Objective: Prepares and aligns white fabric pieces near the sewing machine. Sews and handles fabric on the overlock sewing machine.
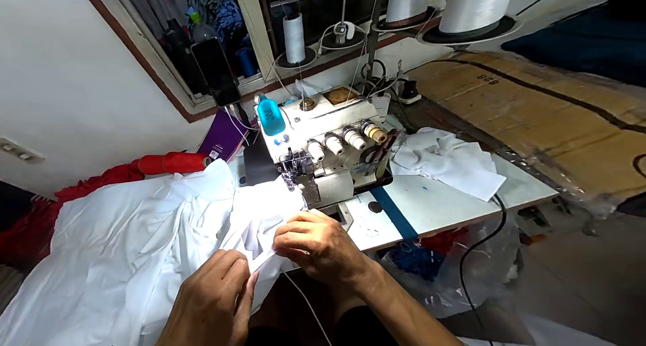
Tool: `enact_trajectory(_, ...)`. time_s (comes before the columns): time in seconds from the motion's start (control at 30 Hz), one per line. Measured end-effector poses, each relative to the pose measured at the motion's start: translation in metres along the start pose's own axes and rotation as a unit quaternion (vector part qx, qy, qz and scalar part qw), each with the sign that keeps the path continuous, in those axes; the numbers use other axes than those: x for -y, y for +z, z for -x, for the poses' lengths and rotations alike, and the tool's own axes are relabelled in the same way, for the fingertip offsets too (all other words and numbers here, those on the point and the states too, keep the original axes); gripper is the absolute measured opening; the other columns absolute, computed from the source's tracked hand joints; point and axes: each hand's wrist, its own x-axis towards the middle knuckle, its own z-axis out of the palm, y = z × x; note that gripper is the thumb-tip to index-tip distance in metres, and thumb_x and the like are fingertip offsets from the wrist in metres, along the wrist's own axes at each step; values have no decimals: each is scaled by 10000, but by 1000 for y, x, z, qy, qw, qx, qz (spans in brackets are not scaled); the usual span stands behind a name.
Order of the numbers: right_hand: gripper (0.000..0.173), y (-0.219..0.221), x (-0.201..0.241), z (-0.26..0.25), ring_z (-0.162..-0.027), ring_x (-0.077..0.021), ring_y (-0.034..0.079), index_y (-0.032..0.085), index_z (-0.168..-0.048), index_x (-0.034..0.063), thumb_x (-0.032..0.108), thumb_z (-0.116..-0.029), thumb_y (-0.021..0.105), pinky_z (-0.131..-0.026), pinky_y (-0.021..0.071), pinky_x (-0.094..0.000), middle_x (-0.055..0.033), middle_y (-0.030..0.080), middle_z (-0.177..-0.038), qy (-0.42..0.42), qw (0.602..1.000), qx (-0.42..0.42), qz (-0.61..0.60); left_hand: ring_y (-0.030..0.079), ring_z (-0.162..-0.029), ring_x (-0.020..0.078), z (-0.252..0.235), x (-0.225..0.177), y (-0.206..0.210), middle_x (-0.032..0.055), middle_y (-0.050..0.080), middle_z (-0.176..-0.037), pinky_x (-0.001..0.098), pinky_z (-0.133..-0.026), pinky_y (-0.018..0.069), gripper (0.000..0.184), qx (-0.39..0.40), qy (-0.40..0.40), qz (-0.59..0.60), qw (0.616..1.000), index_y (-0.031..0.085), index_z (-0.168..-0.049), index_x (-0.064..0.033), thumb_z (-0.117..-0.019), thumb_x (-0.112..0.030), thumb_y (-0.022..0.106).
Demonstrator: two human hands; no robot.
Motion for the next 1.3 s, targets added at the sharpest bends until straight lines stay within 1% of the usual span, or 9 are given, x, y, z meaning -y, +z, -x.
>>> enact_trajectory(0.2,149,5,9,-4,-993,-100,685,775,-895,161,224,-975,665,-857,538,-269,53,767,-1003,-2,997,-74,-2,640,-742,110,0,-9,-2,66,668,-823,204,-629,528,174,-69,-34,51,996,617,-777,-83,-923,-178,631)
enact_trajectory(0.37,62,21,29,-4,-951,-116,680,769,-835,142,170,-872,729,-871,540,-261,31,764,-938,82,979,-189,0,680,-738,184,-2,-33,-9,112,694,-843,299,-652,578,177,-36,-67,39,996,704,-1044,-2,-952,-138,639)
enact_trajectory(0.43,158,41,48,-6,-929,-198,676,730,-860,90,199,-761,785,-823,556,-310,-54,727,-928,207,945,-249,28,709,-745,241,-7,-59,-6,139,714,-840,364,-659,597,181,-23,-70,34,997,722,-1051,30,-939,-78,630)
enact_trajectory(0.5,314,52,62,-6,-1007,-268,679,697,-1001,-9,156,-750,789,-845,577,-358,-170,685,-1060,348,903,-252,14,691,-698,240,-9,-76,5,128,698,-794,351,-618,576,178,-30,-69,-4,997,721,-1029,29,-929,-64,608)
enact_trajectory(0.6,486,36,57,5,-854,-110,639,575,-1242,-21,10,-771,692,-690,546,-258,-130,625,-1198,495,823,-220,-173,712,-737,318,-2,-67,7,188,699,-886,405,-614,590,272,38,-82,-80,993,709,-1098,73,-922,-123,642)
enact_trajectory(0.67,499,18,47,10,-813,-98,661,568,-1278,13,-28,-790,662,-668,561,-255,-80,652,-1164,536,762,-186,-313,706,-771,372,0,-66,8,220,679,-900,454,-637,594,279,107,-79,-86,987,723,-989,56,-950,-213,661)
enact_trajectory(0.83,475,4,32,5,-855,-107,714,643,-1272,-31,-139,-818,561,-707,572,-250,-99,759,-1025,530,657,-174,-507,620,-616,253,-19,-94,14,91,595,-656,365,-552,483,389,38,-23,-127,991,646,-710,-59,-968,-350,620)
enact_trajectory(0.93,518,6,25,6,-864,-112,712,633,-1300,-50,-135,-809,495,-743,578,-271,-107,756,-1008,506,635,-198,-549,609,-614,232,-22,-103,25,70,584,-639,351,-563,479,352,17,-36,-85,996,644,-709,-75,-971,-308,618)
enact_trajectory(1.3,558,12,5,7,-1123,-145,662,576,-1371,-62,-116,-843,405,-976,540,-315,-150,678,-1274,449,604,-187,-631,577,-603,203,-23,-108,50,58,560,-627,332,-575,471,334,-2,-74,-1,997,626,-697,-69,-968,-264,624)
